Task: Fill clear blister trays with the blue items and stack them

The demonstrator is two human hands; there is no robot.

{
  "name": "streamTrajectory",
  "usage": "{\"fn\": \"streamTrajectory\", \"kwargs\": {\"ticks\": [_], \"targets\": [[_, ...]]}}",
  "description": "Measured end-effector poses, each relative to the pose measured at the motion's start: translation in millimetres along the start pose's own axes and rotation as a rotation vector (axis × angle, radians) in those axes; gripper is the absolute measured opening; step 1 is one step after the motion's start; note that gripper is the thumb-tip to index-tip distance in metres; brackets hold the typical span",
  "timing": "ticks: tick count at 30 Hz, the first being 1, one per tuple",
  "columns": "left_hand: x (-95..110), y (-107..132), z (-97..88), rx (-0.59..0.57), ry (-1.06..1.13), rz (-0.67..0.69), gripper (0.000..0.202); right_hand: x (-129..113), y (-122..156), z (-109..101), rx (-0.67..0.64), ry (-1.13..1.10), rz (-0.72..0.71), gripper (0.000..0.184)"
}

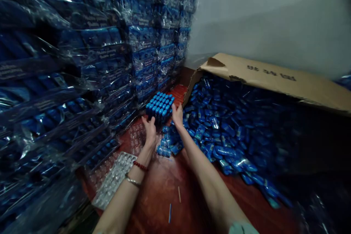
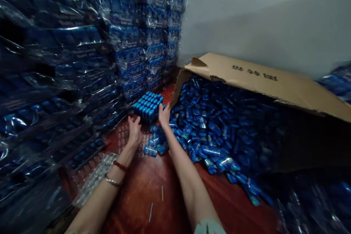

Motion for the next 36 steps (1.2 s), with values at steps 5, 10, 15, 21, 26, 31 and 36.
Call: {"fn": "streamTrajectory", "kwargs": {"ticks": [5, 10, 15, 21, 26, 31, 36], "targets": [[-16.8, 9.2, -67.5, 0.154, -0.115, -0.052, 0.053, 3.0, 89.3, -3.2, -0.086, 0.182, -0.049, 0.022], [1.8, 46.3, -79.8, 0.087, -0.244, 0.196, 0.036, -26.8, 122.6, -32.5, -0.01, 0.387, -0.106, 0.01], [18.6, 95.6, -76.7, 0.04, -0.26, 0.371, 0.034, -38.6, 176.0, -127.9, 0.107, 0.176, -0.006, 0.018], [12.4, 130.3, -0.5, -0.286, -0.474, 0.477, 0.044, 6.9, 293.3, -206.1, 0.082, 0.214, 0.226, 0.026], [18.7, 110.2, 36.1, -0.221, -0.449, 0.4, 0.049, 15.0, 337.3, -201.8, -0.02, 0.363, 0.087, 0.026], [33.6, 49.8, -5.4, 0.177, -0.182, 0.205, 0.088, -0.2, 293.3, -185.0, -0.019, 0.299, -0.018, 0.029], [41.6, -2.5, -1.6, -0.031, -0.314, 0.25, 0.143, 15.2, 239.0, -160.8, -0.042, 0.127, -0.008, 0.029]]}}
Point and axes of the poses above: each hand's wrist, its own y-axis away from the middle knuckle, its own z-axis out of the palm, x = y × z, the point moved 7 cm from there along -y, towards the middle knuckle, and after that the axes turned 14 degrees about -y, right-handed, at the moved point
